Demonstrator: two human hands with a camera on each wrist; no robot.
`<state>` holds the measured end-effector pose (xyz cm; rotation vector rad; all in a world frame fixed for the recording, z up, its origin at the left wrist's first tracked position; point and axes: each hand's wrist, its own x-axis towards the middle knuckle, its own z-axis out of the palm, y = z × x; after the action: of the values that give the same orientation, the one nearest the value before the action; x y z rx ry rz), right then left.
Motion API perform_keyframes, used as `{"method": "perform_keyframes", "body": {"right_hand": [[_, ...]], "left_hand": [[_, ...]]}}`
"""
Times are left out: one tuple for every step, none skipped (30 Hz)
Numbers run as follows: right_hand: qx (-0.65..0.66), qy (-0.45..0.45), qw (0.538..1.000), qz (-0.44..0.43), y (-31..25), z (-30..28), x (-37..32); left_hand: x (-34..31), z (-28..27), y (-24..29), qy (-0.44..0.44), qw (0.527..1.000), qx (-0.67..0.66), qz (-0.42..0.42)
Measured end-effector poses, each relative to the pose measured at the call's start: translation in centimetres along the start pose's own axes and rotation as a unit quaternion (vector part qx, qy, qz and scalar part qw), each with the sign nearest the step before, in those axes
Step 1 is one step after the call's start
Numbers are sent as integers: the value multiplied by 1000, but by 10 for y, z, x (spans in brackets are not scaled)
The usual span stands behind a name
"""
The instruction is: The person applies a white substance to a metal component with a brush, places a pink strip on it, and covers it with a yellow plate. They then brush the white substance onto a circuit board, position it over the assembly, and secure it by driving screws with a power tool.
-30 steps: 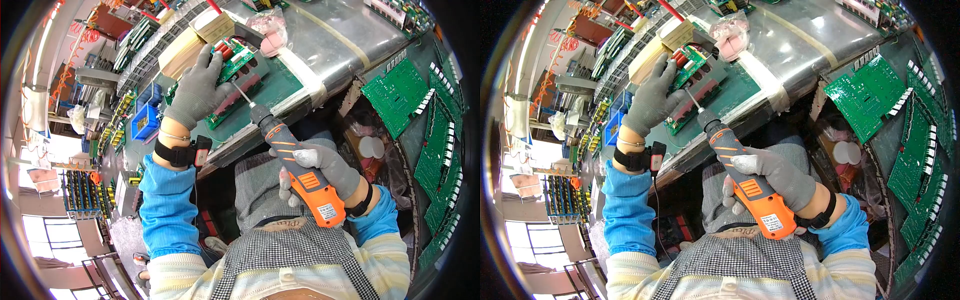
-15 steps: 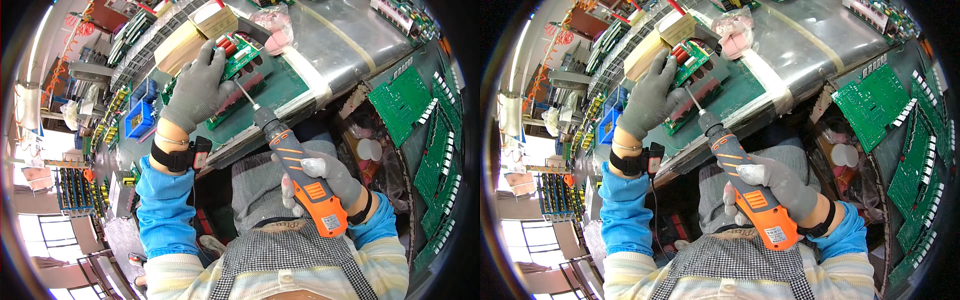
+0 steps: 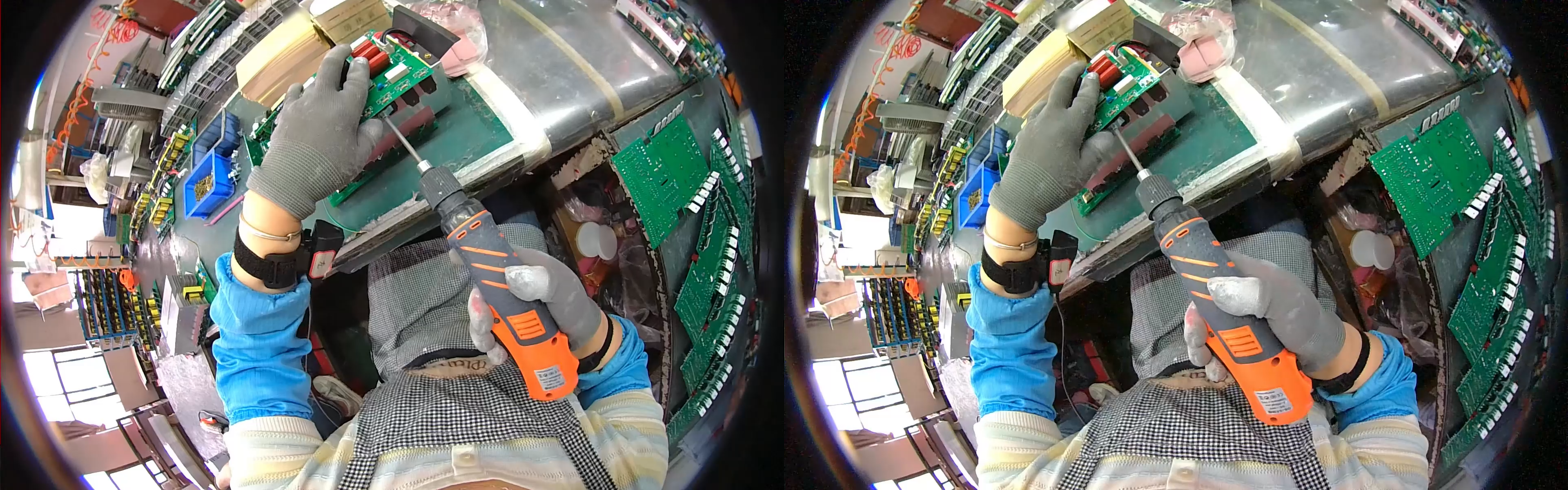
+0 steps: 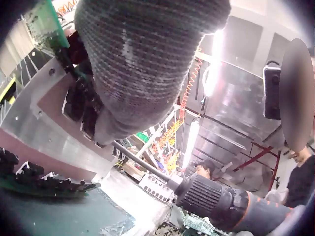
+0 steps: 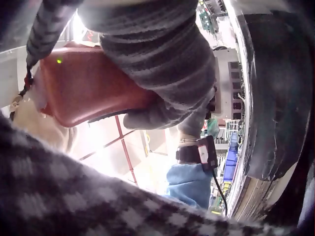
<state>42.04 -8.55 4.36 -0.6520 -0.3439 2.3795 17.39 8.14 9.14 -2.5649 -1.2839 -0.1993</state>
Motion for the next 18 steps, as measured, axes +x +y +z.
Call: {"method": "perform_keyframes", "body": {"right_hand": [[-3, -1, 1000, -1, 0, 0, 0], [-6, -2, 1000, -1, 0, 0, 0], [-9, -3, 1000, -2, -1, 1, -1], [-20, 4, 1000, -5, -1, 2, -2], [-31, 11, 999, -8, -2, 5, -3], [-42, 17, 999, -13, -2, 7, -4], [-16, 16, 1000, -2, -1, 9, -5], [7, 16, 1000, 6, 1, 8, -4], [26, 17, 999, 11, 2, 7, -5], [19, 23, 999, 15, 2, 6, -4], [-23, 17, 1000, -5, 2, 5, -4], [-68, 11, 997, -24, 2, 5, -4], [-110, 14, 992, -52, 3, 4, -5], [-112, 4, 991, -67, 5, 3, -6], [-123, 0, 989, -81, 8, -2, -9], [-132, -6, 987, -91, 11, -9, -13], [-185, 13, 976, -118, 12, -21, -21], [-234, 33, 961, -147, 6, -28, -26]], "left_hand": [[0, 1, -1, 2, 1000, -3, 3], [0, 1, -1, 4, 1000, -6, 5], [-1, 1, -1, 6, 1000, -9, 8], [0, 1, -1, 7, 1000, -6, 7], [-1, 1, -1, 9, 1000, -4, 5], [-1, 1, -1, 11, 1000, 0, 5], [-2, -1, 0, 2, 1000, -3, 0], [-2, -3, 1, -2, 1000, -6, -3], [-1, -4, 2, -1, 1000, -10, -6], [-1, 1, -2, 17, 1000, 3, 11], [-2, 3, -3, 24, 1000, 7, 11], [-3, 3, -2, 32, 999, 12, 10], [-3, 0, 0, 35, 999, 7, 6], [-3, -3, 2, 5, 1000, 11, -17], [-5, -4, 4, 25, 1000, 5, -18], [-10, -7, 4, 42, 999, 2, -20], [-18, -14, 5, 71, 997, 13, -20], [-25, -25, 5, 99, 994, -24, -35]]}}
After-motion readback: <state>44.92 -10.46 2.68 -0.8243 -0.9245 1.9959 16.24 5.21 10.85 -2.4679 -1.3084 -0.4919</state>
